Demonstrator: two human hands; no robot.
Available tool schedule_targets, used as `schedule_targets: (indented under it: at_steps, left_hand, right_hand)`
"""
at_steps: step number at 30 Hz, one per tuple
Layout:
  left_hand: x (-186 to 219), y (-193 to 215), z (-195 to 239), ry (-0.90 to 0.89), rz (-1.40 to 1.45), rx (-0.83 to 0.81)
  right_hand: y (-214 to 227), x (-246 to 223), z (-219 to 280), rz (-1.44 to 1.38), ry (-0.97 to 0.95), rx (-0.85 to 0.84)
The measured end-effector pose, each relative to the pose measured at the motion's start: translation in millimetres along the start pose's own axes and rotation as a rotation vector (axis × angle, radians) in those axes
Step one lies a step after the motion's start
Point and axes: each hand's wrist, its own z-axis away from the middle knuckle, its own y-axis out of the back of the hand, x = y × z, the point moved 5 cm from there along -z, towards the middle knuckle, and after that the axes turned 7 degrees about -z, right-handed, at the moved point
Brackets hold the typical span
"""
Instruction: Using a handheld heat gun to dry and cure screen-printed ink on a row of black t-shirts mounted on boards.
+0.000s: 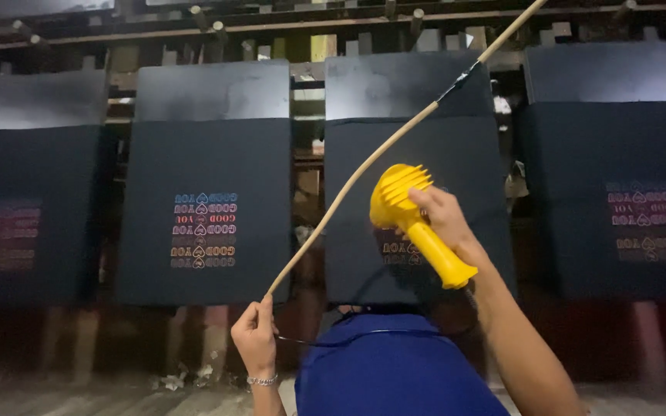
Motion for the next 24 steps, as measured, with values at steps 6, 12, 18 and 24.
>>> schedule_targets:
  at_steps: [6,12,18,24]
  left_hand:
    - [-2,7,-2,0.035,0.012,0.023]
    - [-5,1,-7,0.044,0.054,-0.021]
    - [-6,-8,-13,0.036,0.036,-0.058]
    - [-10,-12,-14,0.044,0.057,-0.095]
  right_hand:
    - [-3,-1,11,0.045,-0.053,-0.025]
    - [59,19,20,-0.044,-0.006,0.217]
    - [100,8,60,-0.141,0.022,0.399]
    - [115,33,58,-0.108,0.03,0.427]
